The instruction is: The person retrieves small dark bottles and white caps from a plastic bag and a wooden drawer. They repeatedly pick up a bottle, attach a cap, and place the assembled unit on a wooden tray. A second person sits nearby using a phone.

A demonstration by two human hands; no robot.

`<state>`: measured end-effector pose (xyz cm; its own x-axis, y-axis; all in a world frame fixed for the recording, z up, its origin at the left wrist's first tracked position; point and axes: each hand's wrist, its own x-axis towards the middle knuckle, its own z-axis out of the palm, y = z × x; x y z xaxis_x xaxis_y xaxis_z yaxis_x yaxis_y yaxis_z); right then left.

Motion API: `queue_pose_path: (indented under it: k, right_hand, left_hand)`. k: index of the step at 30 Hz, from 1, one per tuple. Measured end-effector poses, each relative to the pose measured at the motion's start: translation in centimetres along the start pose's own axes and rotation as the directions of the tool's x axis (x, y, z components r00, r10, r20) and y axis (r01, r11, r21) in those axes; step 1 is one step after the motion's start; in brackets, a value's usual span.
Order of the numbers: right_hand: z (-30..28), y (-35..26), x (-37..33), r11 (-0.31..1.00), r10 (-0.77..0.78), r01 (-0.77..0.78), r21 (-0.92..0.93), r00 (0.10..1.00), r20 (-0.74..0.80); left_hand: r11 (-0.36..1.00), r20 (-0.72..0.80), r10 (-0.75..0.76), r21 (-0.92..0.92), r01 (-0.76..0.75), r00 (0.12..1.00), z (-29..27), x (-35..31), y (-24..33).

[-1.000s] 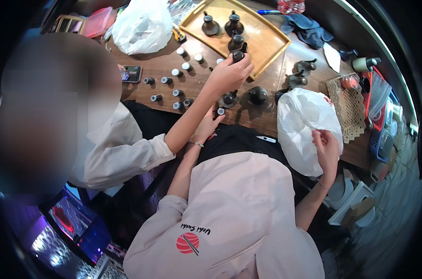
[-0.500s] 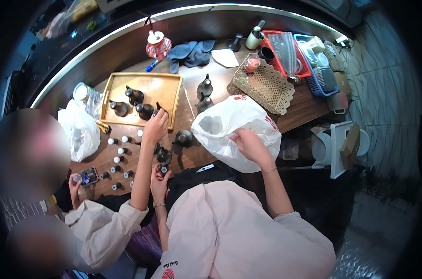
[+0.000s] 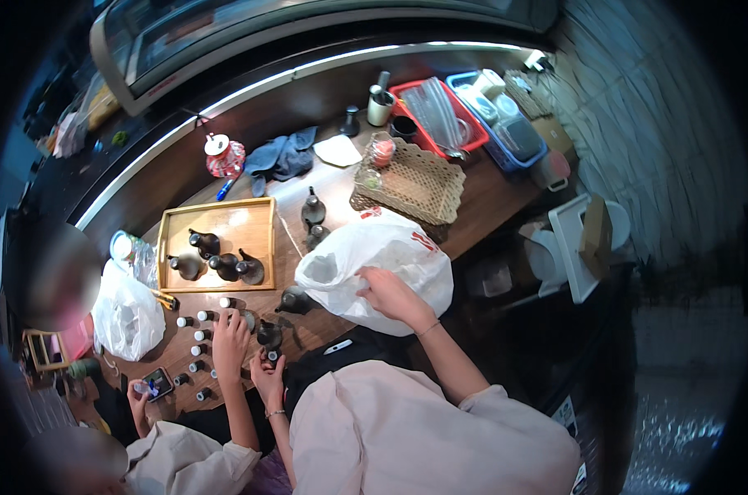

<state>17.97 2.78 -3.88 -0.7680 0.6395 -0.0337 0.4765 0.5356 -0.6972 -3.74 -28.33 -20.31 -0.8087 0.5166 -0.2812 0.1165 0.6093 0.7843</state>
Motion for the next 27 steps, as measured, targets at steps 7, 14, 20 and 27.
queue_pose_path:
  k: [7,14,20,27]
  right_hand:
    - [-6.3,-2.3,-1.7,0.819,0.129,-0.154,0.553,0.988,0.084]
    - [-13.2,1.9,-7.0,0.187,0.384,-0.054,0.981,0.923,-0.022]
    - [-22.7,18.2,-10.4,-0.085,0.629,0.263,0.961,0.762,-0.153]
    - [-45.5,57.2,-13.0,0.576,0.751,-0.695,0.429,0.244,-0.613]
  left_hand:
    - [0.994,-0.009,-0.033,-0.103,0.032,0.999,-0.2,-0.9,-1.3]
    - [0.99,-0.021,-0.117,-0.084,0.115,0.993,0.2,-3.3,-2.6]
    - [0.966,-0.208,-0.216,-0.184,0.179,0.954,2.6,-4.5,-2.6]
    - [0.942,-0.496,-0.329,-0.118,0.313,0.803,7.9,-5.6,-1.0]
